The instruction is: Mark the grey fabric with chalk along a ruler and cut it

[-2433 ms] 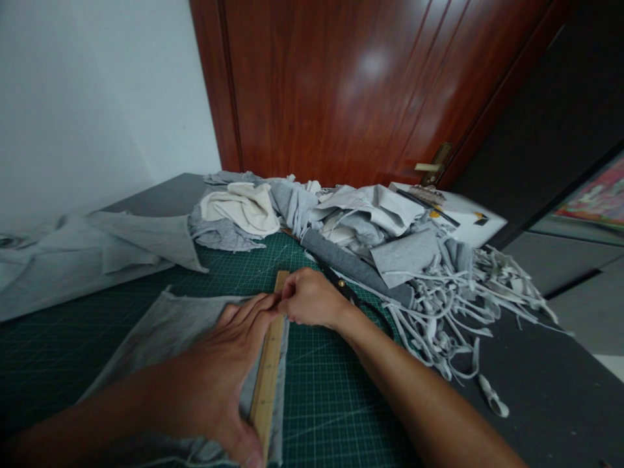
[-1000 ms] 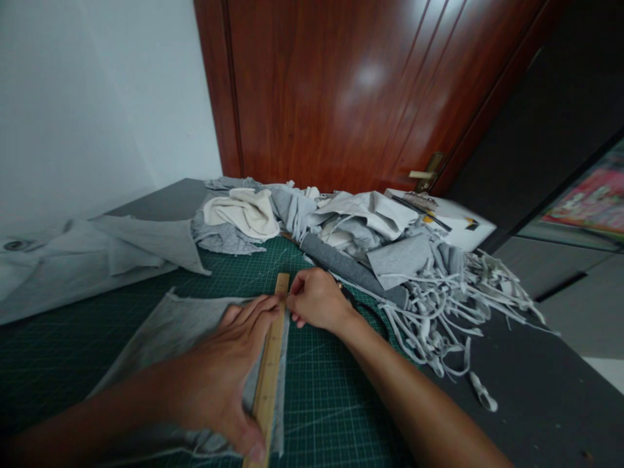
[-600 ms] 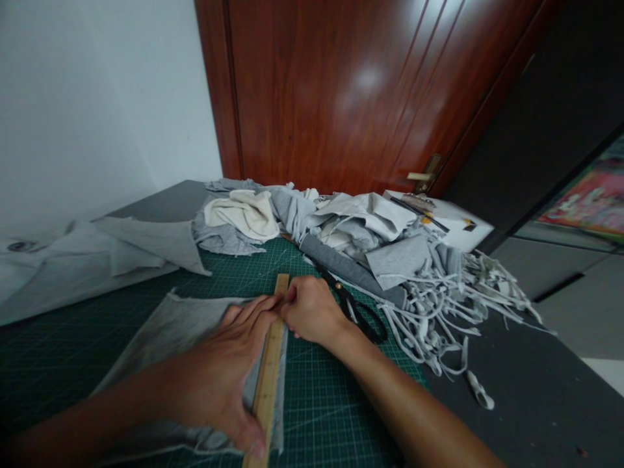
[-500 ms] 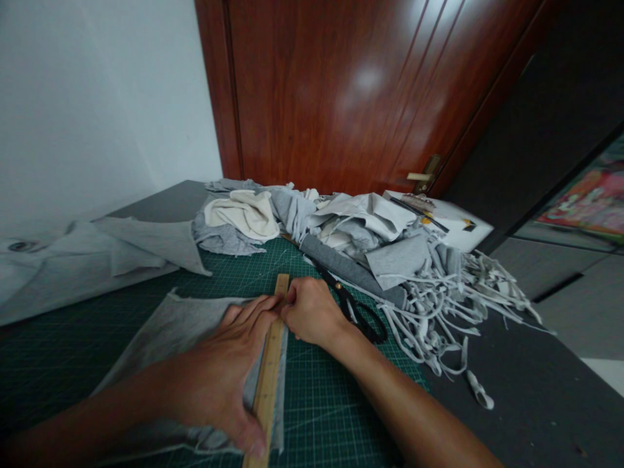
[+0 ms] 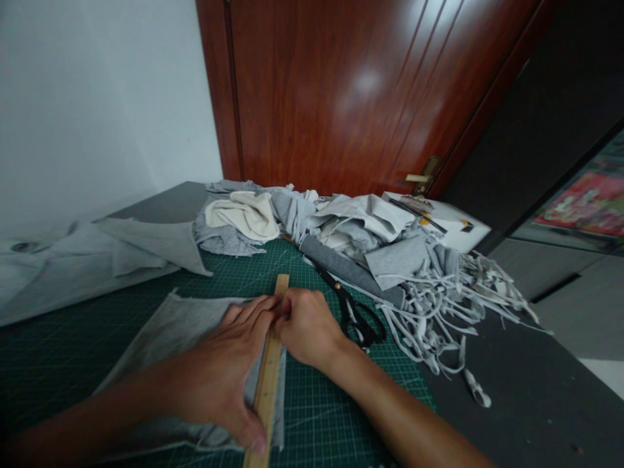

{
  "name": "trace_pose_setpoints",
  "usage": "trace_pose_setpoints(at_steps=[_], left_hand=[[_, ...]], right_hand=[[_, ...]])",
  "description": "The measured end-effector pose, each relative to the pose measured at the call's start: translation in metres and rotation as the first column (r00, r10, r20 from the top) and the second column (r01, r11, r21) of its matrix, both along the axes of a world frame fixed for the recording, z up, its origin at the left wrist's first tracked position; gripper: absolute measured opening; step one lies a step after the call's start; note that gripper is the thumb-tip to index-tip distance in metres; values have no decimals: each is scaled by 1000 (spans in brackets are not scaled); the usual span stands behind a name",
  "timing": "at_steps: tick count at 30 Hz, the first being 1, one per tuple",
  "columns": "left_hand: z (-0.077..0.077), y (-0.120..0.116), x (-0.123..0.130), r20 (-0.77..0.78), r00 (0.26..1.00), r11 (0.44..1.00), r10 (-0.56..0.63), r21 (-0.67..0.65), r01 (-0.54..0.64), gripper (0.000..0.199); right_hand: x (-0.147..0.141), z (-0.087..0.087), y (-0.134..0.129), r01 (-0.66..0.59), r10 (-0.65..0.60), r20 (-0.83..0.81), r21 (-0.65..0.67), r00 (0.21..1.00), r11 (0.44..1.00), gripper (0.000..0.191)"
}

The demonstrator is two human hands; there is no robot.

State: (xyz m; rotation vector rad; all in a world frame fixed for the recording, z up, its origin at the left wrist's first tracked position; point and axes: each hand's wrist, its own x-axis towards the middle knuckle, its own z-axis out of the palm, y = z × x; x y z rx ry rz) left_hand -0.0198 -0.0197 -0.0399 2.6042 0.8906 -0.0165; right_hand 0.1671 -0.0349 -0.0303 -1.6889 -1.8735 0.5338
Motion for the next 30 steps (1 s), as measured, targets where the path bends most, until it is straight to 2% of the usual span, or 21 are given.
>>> trace_pose_setpoints(at_steps=[6,10,15,20,23,26,30], left_hand=[[2,0,1,4,1000,1000,5,15,-5,143],[0,1,1,39,999,1000,-15,18,15,144],[0,0,1,-19,1000,1000,14,-21,-14,152],[-1,-1,2,2,1000,1000,19,-14,-19,154],[-3,-1,2,-1,1000,1000,19,6,-19,156],[-2,-2,2,-15,999,999,33,3,-32,156],[2,-2,2,-20,1000,1000,9,17,-8,149]], right_hand=[[-2,-2,-20,-72,72,-32,30,997,997,33],[-4,-6,-42,-144,146,-112,24,983,989,29],[-7,-20,-70,-170,158,-209,-44,965,984,24],[-4,-28,-85,-231,192,-279,-115,941,966,23],[4,-20,-92,-329,252,-310,-231,917,916,24],[16,-5,-96,-401,298,-328,-315,896,860,26],[28,14,-90,-314,216,-332,-278,918,908,26]])
